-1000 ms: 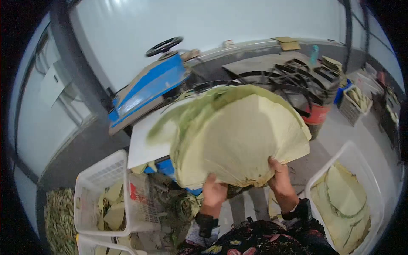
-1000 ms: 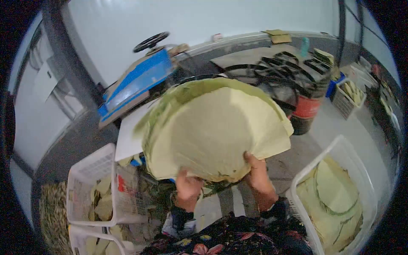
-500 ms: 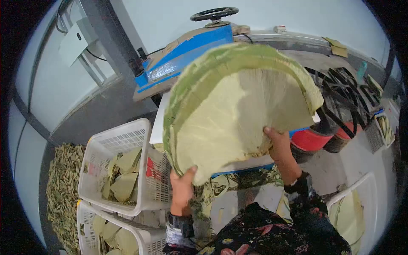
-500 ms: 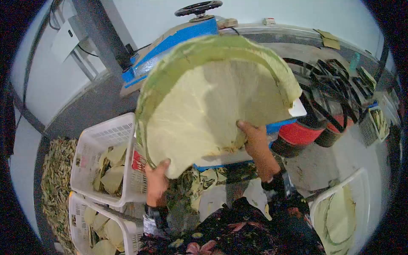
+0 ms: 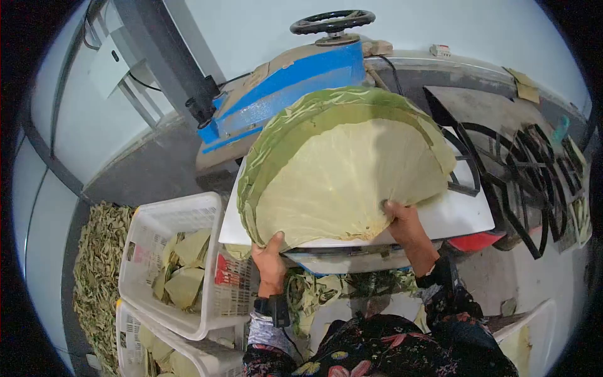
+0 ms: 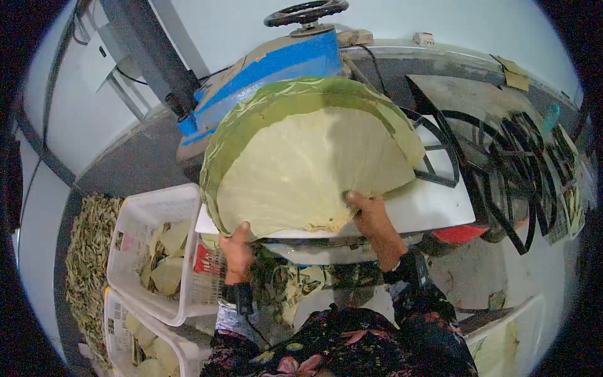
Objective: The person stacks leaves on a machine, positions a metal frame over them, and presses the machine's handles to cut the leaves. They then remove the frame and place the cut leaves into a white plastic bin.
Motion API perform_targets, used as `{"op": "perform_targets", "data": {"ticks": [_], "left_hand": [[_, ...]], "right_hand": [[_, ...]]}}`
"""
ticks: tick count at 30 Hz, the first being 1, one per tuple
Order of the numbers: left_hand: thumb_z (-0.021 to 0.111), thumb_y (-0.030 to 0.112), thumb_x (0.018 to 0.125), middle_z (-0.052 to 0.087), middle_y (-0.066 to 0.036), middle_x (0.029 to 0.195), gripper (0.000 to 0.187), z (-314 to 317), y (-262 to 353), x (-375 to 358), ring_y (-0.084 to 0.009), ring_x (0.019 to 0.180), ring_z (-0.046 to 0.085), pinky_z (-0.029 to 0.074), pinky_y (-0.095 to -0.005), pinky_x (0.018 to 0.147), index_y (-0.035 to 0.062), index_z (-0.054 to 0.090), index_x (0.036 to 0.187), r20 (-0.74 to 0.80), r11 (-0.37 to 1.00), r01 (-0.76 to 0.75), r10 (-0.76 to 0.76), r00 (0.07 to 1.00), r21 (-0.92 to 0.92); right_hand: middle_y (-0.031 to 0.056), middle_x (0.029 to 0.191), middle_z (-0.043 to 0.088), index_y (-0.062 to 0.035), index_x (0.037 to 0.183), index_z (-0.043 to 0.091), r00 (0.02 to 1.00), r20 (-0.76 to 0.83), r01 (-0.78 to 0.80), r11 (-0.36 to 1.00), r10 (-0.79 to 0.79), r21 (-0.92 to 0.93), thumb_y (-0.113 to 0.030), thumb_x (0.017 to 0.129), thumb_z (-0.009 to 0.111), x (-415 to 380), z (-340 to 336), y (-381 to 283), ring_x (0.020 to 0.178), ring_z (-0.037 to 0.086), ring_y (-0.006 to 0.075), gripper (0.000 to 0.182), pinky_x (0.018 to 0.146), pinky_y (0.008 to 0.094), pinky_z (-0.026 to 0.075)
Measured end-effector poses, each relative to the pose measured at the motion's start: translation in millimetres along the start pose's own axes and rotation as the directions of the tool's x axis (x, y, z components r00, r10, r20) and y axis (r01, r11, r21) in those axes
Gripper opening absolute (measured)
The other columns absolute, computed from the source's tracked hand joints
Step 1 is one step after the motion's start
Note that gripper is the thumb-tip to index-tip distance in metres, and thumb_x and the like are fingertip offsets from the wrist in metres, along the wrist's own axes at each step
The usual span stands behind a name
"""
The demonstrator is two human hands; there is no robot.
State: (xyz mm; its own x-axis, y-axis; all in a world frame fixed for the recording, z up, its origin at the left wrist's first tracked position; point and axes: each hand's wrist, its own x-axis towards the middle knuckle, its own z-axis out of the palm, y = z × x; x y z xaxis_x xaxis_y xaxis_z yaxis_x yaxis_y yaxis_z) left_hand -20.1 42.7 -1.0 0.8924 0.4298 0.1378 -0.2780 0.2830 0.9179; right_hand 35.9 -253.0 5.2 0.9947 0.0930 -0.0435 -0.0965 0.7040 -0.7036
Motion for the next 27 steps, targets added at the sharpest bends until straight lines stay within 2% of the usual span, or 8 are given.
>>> {"op": "perform_targets", "data": {"ticks": [6, 13, 16, 17, 18, 20, 22, 27], "left_hand": [[0.066, 0.005, 0.079, 0.060, -0.009, 0.108, 0.040, 10, -2, 19, -0.0172, 0.094, 0.057, 0.044, -0.0297, 0.084, -0.0038, 0.052, 0.116, 0.019, 0.974, 0.027, -0.033, 0.999, 0.227], [0.067, 0.013, 0.078, 0.063, -0.011, 0.097, 0.043, 14, 41, 118, -0.0177, 0.088, 0.059, 0.046, -0.0307, 0.079, -0.0064, 0.052, 0.114, 0.191, 0.921, 0.154, -0.234, 0.953, 0.357], [0.069, 0.015, 0.075, 0.062, -0.017, 0.099, 0.044, 13, 35, 145, -0.0244, 0.091, 0.059, 0.046, -0.0354, 0.080, -0.0060, 0.052, 0.110, 0.238, 0.711, 0.045, -0.293, 0.926, 0.702], [0.070, 0.016, 0.073, 0.060, -0.019, 0.102, 0.045, 21, 28, 141, -0.0288, 0.094, 0.058, 0.045, -0.0386, 0.082, -0.0055, 0.052, 0.109, 0.367, 0.451, -0.361, 0.077, 0.927, 0.816], [0.070, 0.016, 0.071, 0.058, -0.021, 0.104, 0.046, 34, 25, 136, -0.0333, 0.096, 0.056, 0.045, -0.0419, 0.084, -0.0050, 0.052, 0.108, 0.562, 0.025, -0.612, 0.368, 0.741, 0.790], [0.071, 0.016, 0.066, 0.054, -0.023, 0.108, 0.049, 62, 20, 99, -0.0391, 0.102, 0.051, 0.041, -0.0472, 0.088, -0.0032, 0.052, 0.107, 0.742, 0.095, -0.841, 0.425, 0.518, 0.533], [0.070, 0.016, 0.064, 0.054, -0.018, 0.106, 0.052, 94, 19, 61, -0.0360, 0.104, 0.051, 0.040, -0.0458, 0.089, -0.0007, 0.051, 0.109, 0.897, 0.278, -0.890, 0.159, 0.413, 0.360], [0.067, 0.019, 0.067, 0.052, -0.011, 0.099, 0.036, 107, -24, 32, -0.0304, 0.098, 0.052, 0.042, -0.0434, 0.083, 0.0062, 0.057, 0.099, 0.889, 0.291, -0.883, 0.166, 0.426, 0.369]], "right_hand": [[0.0102, 0.108, 0.060, 0.0011, 0.118, 0.050, 0.990, 0.140, 0.101, 0.870, -0.037, -0.484, -0.012, 0.069, 0.075, 1, -10, -1, 0.097, 0.057, 0.0211, 0.057, 0.089, 0.0322, 0.045], [0.0104, 0.106, 0.061, 0.0038, 0.116, 0.051, 0.998, -0.059, -0.060, 0.821, 0.033, -0.568, -0.018, 0.068, 0.076, 18, 21, 10, 0.093, 0.059, 0.0211, 0.058, 0.085, 0.0327, 0.046], [0.0115, 0.100, 0.062, 0.0035, 0.111, 0.054, 0.983, -0.182, -0.096, 0.851, 0.001, -0.517, -0.015, 0.070, 0.072, 33, 24, 31, 0.088, 0.060, 0.0213, 0.048, 0.081, 0.0334, 0.048], [0.0114, 0.097, 0.063, 0.0035, 0.108, 0.056, 0.977, -0.207, -0.066, 0.869, -0.043, -0.491, -0.015, 0.072, 0.071, 36, 29, 32, 0.085, 0.060, 0.0212, 0.044, 0.079, 0.0334, 0.048], [0.0112, 0.093, 0.064, 0.0035, 0.106, 0.057, 0.968, -0.235, -0.032, 0.885, -0.089, -0.464, -0.014, 0.073, 0.070, 39, 35, 32, 0.082, 0.061, 0.0211, 0.039, 0.076, 0.0334, 0.049], [0.0107, 0.093, 0.064, 0.0035, 0.105, 0.058, 0.968, -0.241, -0.055, 0.879, -0.068, -0.473, -0.013, 0.073, 0.069, 38, 41, 27, 0.081, 0.060, 0.0209, 0.038, 0.075, 0.0333, 0.049], [0.0102, 0.092, 0.064, 0.0036, 0.104, 0.058, 0.969, -0.245, -0.089, 0.867, -0.040, -0.491, -0.012, 0.073, 0.069, 34, 35, 28, 0.080, 0.060, 0.0208, 0.036, 0.075, 0.0332, 0.049], [0.0076, 0.088, 0.063, 0.0014, 0.102, 0.060, 0.953, -0.303, -0.157, 0.853, -0.002, -0.498, -0.015, 0.074, 0.066, 30, 40, 28, 0.078, 0.059, 0.0181, 0.033, 0.069, 0.0313, 0.049]]}}
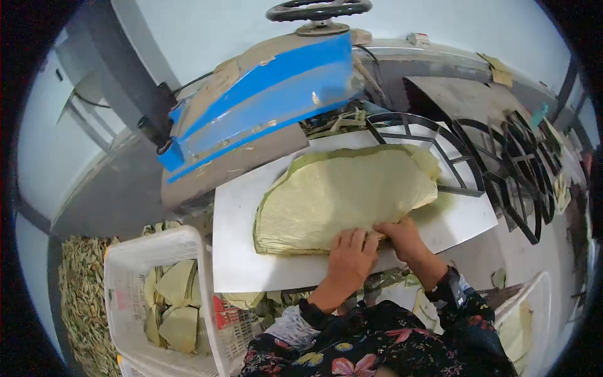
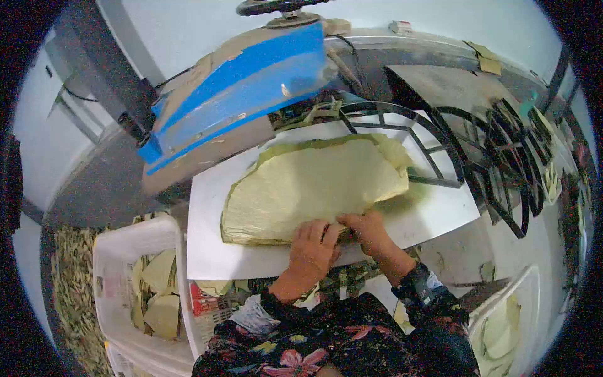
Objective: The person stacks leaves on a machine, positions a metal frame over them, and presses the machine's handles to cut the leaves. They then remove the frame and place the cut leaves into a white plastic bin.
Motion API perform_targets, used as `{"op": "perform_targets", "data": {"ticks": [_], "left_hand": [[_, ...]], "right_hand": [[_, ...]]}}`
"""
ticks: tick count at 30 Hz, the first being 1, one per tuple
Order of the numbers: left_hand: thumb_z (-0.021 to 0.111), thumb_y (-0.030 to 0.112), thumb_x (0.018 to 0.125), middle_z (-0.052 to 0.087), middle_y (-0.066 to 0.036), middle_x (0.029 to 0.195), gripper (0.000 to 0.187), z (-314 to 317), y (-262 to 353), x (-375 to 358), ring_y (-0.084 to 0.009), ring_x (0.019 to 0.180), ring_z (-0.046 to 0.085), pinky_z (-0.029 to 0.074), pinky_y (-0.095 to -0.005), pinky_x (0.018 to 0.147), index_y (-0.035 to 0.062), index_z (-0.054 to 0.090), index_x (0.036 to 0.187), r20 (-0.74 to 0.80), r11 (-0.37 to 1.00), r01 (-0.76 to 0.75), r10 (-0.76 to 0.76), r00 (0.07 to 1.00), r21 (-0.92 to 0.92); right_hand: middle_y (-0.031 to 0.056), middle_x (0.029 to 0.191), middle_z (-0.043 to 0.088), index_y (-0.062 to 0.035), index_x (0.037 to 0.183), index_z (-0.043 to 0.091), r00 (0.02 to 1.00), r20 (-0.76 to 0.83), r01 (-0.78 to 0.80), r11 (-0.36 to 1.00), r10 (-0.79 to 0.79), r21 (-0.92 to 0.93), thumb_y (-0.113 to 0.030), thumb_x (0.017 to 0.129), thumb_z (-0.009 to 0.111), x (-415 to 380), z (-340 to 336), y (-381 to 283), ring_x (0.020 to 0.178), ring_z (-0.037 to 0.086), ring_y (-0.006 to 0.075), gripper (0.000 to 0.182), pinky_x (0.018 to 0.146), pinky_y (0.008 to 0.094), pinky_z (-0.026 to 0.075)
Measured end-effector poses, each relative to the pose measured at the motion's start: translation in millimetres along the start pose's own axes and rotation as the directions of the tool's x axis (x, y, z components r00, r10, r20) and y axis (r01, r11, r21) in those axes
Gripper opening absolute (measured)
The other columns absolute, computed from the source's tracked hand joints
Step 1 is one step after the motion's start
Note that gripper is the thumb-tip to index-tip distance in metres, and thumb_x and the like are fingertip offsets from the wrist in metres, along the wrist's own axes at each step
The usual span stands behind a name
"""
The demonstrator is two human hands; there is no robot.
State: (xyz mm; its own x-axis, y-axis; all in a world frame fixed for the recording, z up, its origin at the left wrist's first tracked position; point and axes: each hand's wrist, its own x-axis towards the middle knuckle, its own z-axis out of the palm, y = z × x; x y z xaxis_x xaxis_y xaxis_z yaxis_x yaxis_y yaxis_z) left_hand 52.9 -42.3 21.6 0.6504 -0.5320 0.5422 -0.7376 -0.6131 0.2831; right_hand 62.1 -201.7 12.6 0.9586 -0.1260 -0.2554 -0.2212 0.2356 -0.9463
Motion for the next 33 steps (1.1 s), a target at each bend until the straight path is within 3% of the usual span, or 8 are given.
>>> {"op": "perform_targets", "data": {"ticks": [7, 10, 12, 13, 15, 16, 25, 33], "left_hand": [[0.063, 0.016, 0.069, 0.051, -0.009, 0.095, 0.026, 18, -3, -3, -0.0288, 0.094, 0.051, 0.040, -0.0436, 0.081, 0.0092, 0.057, 0.093, -0.078, 1.000, 0.004, -0.003, 0.997, 0.007], [0.063, 0.016, 0.067, 0.051, -0.009, 0.094, 0.026, 17, -4, 0, -0.0291, 0.093, 0.051, 0.040, -0.0448, 0.081, 0.0095, 0.057, 0.092, -0.006, 0.999, 0.028, -0.028, 1.000, 0.025], [0.063, 0.015, 0.065, 0.050, -0.009, 0.093, 0.027, 23, -3, 1, -0.0291, 0.093, 0.051, 0.040, -0.0456, 0.079, 0.0101, 0.058, 0.091, 0.001, 0.997, 0.041, -0.041, 0.999, 0.062], [0.063, 0.015, 0.065, 0.050, -0.009, 0.093, 0.027, 24, -1, 2, -0.0291, 0.093, 0.051, 0.040, -0.0456, 0.079, 0.0101, 0.058, 0.091, 0.003, 0.998, 0.025, -0.025, 1.000, 0.053], [0.062, 0.012, 0.064, 0.050, -0.009, 0.092, 0.027, 25, 3, 5, -0.0288, 0.093, 0.051, 0.039, -0.0460, 0.080, 0.0102, 0.058, 0.090, 0.004, 0.987, 0.045, -0.046, 0.999, 0.154], [0.062, 0.012, 0.064, 0.050, -0.009, 0.092, 0.027, 25, 3, 6, -0.0288, 0.093, 0.051, 0.039, -0.0460, 0.080, 0.0102, 0.058, 0.090, -0.003, 0.988, 0.028, -0.028, 1.000, 0.149], [0.063, 0.020, 0.068, 0.050, -0.015, 0.098, 0.029, 35, -7, -7, -0.0348, 0.091, 0.051, 0.041, -0.0480, 0.078, 0.0046, 0.055, 0.091, 0.013, 0.981, 0.007, -0.010, 1.000, 0.191], [0.063, 0.014, 0.081, 0.055, -0.017, 0.103, 0.031, 28, 1, -1, -0.0366, 0.099, 0.051, 0.041, -0.0486, 0.084, 0.0049, 0.052, 0.109, 0.008, 0.982, -0.026, 0.024, 1.000, 0.188]], "right_hand": [[0.0074, 0.086, 0.063, 0.0014, 0.104, 0.058, 0.989, 0.074, -0.104, 0.968, 0.124, -0.227, -0.019, 0.078, 0.064, 3, -34, -15, 0.073, 0.059, 0.0161, 0.034, 0.062, 0.0312, 0.048], [0.0123, 0.093, 0.062, 0.0032, 0.103, 0.057, 0.969, 0.190, 0.007, 0.745, 0.160, -0.667, -0.016, 0.081, 0.060, 7, -76, -66, 0.076, 0.060, 0.0205, 0.029, 0.063, 0.0305, 0.049], [0.0153, 0.092, 0.061, 0.0023, 0.101, 0.055, 0.881, -0.043, 0.183, 0.424, -0.471, -0.887, -0.020, 0.079, 0.063, 22, -114, -72, 0.079, 0.060, 0.0278, 0.032, 0.069, 0.0350, 0.048], [0.0154, 0.092, 0.061, 0.0023, 0.101, 0.055, 0.877, -0.059, 0.172, 0.425, -0.477, -0.889, -0.020, 0.079, 0.063, 31, -128, -77, 0.079, 0.060, 0.0278, 0.032, 0.069, 0.0350, 0.048], [0.0148, 0.090, 0.062, 0.0008, 0.103, 0.053, 0.734, 0.061, -0.053, -0.146, -0.676, -0.988, -0.024, 0.076, 0.066, 51, -157, -82, 0.084, 0.058, 0.0325, 0.039, 0.077, 0.0402, 0.045], [0.0139, 0.087, 0.062, 0.0002, 0.107, 0.050, 0.794, 0.058, -0.078, -0.195, -0.606, -0.978, -0.028, 0.073, 0.068, 62, -169, -78, 0.089, 0.056, 0.0311, 0.047, 0.084, 0.0430, 0.042], [0.0158, 0.070, 0.063, 0.0033, 0.099, 0.050, 0.952, 0.078, 0.050, -0.102, -0.296, -0.994, -0.011, 0.084, 0.047, 102, -198, -86, 0.058, 0.062, 0.0330, 0.021, 0.047, 0.0465, 0.046], [0.0146, 0.061, 0.061, -0.0072, 0.093, 0.051, 0.926, 0.105, 0.142, 0.079, -0.363, -0.987, -0.019, 0.083, 0.048, 96, -211, -106, 0.057, 0.061, 0.0367, 0.016, 0.051, 0.0503, 0.045]]}}
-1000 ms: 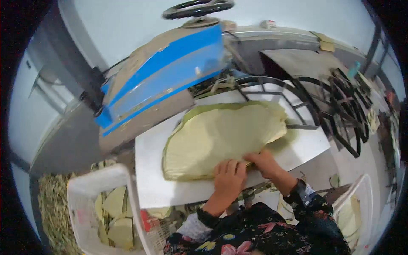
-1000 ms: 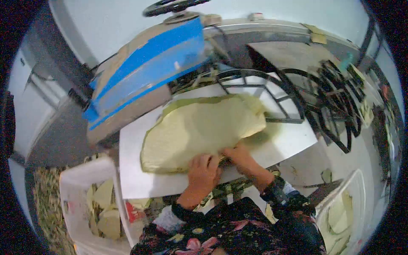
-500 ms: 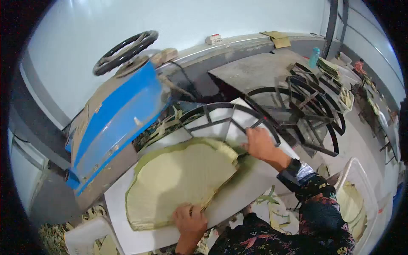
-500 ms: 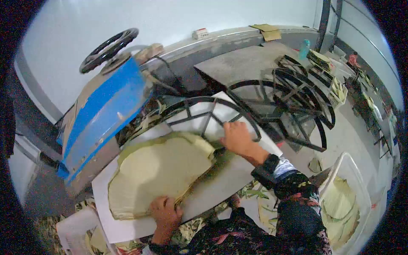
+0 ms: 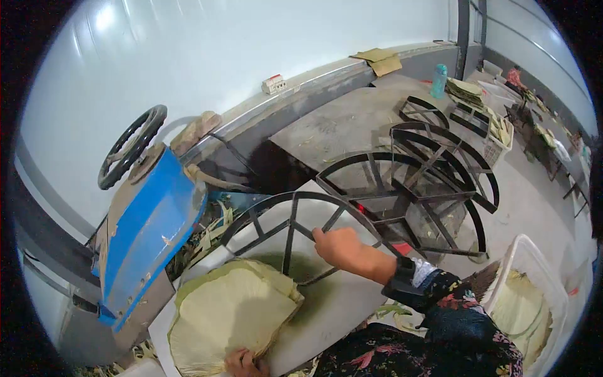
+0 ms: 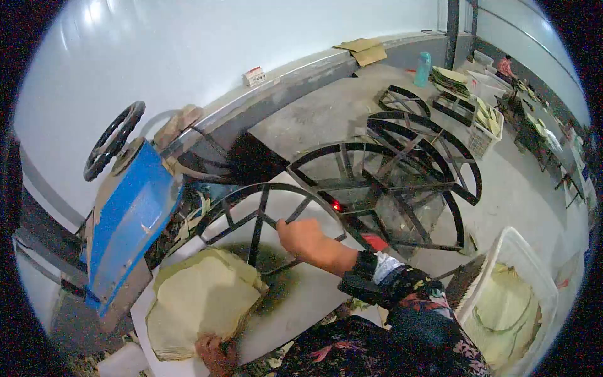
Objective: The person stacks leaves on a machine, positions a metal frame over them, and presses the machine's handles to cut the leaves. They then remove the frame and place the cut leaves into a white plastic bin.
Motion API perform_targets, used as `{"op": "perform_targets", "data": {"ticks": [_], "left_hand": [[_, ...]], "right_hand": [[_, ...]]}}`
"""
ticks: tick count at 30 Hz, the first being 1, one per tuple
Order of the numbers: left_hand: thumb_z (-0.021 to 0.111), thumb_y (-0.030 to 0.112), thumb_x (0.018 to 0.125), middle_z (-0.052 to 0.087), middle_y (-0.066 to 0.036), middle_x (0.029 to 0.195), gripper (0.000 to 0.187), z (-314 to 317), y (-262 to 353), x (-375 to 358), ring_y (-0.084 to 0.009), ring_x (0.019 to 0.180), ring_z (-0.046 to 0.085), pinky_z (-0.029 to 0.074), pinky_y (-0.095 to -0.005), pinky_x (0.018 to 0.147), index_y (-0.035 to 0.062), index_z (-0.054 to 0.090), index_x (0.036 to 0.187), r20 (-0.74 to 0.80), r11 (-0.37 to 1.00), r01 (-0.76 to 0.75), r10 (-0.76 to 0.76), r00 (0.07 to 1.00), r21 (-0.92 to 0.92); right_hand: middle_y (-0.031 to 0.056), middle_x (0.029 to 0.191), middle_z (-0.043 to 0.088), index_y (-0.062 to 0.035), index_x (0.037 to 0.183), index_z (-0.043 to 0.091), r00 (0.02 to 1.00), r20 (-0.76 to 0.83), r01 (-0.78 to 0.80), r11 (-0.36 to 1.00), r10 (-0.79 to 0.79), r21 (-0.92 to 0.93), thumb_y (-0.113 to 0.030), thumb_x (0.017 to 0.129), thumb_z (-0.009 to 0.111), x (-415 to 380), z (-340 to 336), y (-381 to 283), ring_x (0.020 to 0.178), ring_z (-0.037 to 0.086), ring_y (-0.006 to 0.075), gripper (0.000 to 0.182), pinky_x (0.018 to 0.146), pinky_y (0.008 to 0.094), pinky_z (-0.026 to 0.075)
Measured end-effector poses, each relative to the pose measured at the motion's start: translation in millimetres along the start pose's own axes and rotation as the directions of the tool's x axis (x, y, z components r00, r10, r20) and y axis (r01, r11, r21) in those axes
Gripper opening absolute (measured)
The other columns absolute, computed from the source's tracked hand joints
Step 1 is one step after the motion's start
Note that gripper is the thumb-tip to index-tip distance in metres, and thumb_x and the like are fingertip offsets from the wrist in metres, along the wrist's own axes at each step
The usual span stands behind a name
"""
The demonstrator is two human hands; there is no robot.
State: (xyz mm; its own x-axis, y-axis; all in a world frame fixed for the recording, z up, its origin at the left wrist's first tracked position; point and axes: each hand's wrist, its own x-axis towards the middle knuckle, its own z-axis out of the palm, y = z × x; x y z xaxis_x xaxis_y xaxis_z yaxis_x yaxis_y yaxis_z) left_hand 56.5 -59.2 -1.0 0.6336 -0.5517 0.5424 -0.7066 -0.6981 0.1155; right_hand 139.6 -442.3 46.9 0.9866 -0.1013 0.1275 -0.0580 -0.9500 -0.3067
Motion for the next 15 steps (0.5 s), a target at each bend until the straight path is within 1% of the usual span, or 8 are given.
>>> {"op": "perform_targets", "data": {"ticks": [3, 4, 5, 6, 7, 9, 13, 15], "left_hand": [[0.063, 0.013, 0.080, 0.055, -0.018, 0.100, 0.030, -5, 5, 7, -0.0364, 0.098, 0.052, 0.042, -0.0475, 0.082, 0.0029, 0.052, 0.106, 0.053, 0.998, 0.010, -0.007, 0.999, -0.055], [0.063, 0.013, 0.080, 0.055, -0.018, 0.100, 0.030, 2, 2, 2, -0.0364, 0.098, 0.052, 0.042, -0.0475, 0.082, 0.0029, 0.052, 0.106, 0.051, 0.999, 0.018, -0.015, 0.999, -0.050], [0.062, 0.013, 0.076, 0.052, -0.016, 0.098, 0.030, 15, -4, -9, -0.0360, 0.095, 0.051, 0.041, -0.0487, 0.081, 0.0041, 0.052, 0.103, -0.025, 0.998, 0.048, -0.049, 0.999, -0.039], [0.062, 0.013, 0.072, 0.050, -0.015, 0.096, 0.031, 22, -7, -14, -0.0356, 0.093, 0.051, 0.040, -0.0500, 0.080, 0.0054, 0.051, 0.099, -0.102, 0.996, 0.079, -0.082, 0.991, -0.029], [0.062, 0.013, 0.072, 0.050, -0.015, 0.096, 0.031, 16, -5, -11, -0.0356, 0.093, 0.051, 0.040, -0.0500, 0.080, 0.0054, 0.051, 0.099, -0.107, 0.996, 0.090, -0.092, 0.990, -0.020], [0.062, 0.013, 0.080, 0.055, -0.019, 0.100, 0.028, 1, 3, 0, -0.0369, 0.096, 0.053, 0.043, -0.0477, 0.081, 0.0028, 0.053, 0.105, 0.043, 0.994, 0.102, -0.101, 0.994, -0.037], [0.062, 0.013, 0.080, 0.056, -0.020, 0.099, 0.028, 7, 2, -7, -0.0381, 0.093, 0.053, 0.043, -0.0480, 0.081, 0.0027, 0.053, 0.104, 0.029, 0.991, 0.128, -0.129, 0.991, 0.035], [0.061, 0.012, 0.081, 0.057, -0.021, 0.100, 0.028, 7, 2, -12, -0.0395, 0.092, 0.054, 0.043, -0.0488, 0.084, 0.0025, 0.051, 0.105, 0.164, 0.974, 0.224, -0.228, 0.960, 0.039]], "right_hand": [[0.0144, 0.060, 0.061, -0.0096, 0.093, 0.052, 1.000, -0.023, -0.003, 1.000, 0.003, -0.026, -0.020, 0.083, 0.047, 7, -32, 4, 0.057, 0.061, 0.0363, 0.015, 0.051, 0.0506, 0.045], [0.0144, 0.059, 0.060, -0.0075, 0.091, 0.051, 0.993, -0.093, 0.063, 0.996, -0.069, -0.062, -0.018, 0.082, 0.048, 12, -44, 12, 0.054, 0.060, 0.0350, 0.014, 0.047, 0.0488, 0.045], [0.0145, 0.057, 0.059, -0.0054, 0.090, 0.051, 0.976, -0.162, 0.129, 0.986, -0.144, -0.102, -0.016, 0.081, 0.049, 21, -57, 19, 0.050, 0.059, 0.0337, 0.013, 0.043, 0.0470, 0.044], [0.0153, 0.058, 0.059, -0.0060, 0.091, 0.051, 0.987, -0.148, 0.048, 0.990, -0.067, -0.133, -0.018, 0.081, 0.050, 33, -71, 23, 0.054, 0.060, 0.0350, 0.015, 0.046, 0.0481, 0.046], [0.0163, 0.058, 0.058, -0.0063, 0.091, 0.053, 0.945, -0.274, 0.152, 0.983, -0.176, -0.107, -0.019, 0.081, 0.051, 45, -76, 43, 0.057, 0.061, 0.0348, 0.016, 0.049, 0.0479, 0.047], [0.0177, 0.065, 0.061, -0.0069, 0.094, 0.059, 0.962, -0.270, -0.016, 0.980, -0.038, -0.197, -0.023, 0.079, 0.055, 87, -90, 64, 0.063, 0.062, 0.0362, 0.022, 0.056, 0.0471, 0.049], [0.0232, 0.084, 0.063, -0.0010, 0.087, 0.062, 0.979, -0.195, -0.086, 0.987, 0.058, -0.135, -0.024, 0.080, 0.053, 168, -95, 130, 0.081, 0.061, 0.0397, 0.026, 0.071, 0.0482, 0.049], [0.0228, 0.085, 0.063, -0.0006, 0.086, 0.063, 0.971, -0.209, -0.147, 0.982, 0.120, -0.121, -0.022, 0.080, 0.052, 195, -92, 148, 0.084, 0.061, 0.0395, 0.024, 0.073, 0.0469, 0.049]]}}
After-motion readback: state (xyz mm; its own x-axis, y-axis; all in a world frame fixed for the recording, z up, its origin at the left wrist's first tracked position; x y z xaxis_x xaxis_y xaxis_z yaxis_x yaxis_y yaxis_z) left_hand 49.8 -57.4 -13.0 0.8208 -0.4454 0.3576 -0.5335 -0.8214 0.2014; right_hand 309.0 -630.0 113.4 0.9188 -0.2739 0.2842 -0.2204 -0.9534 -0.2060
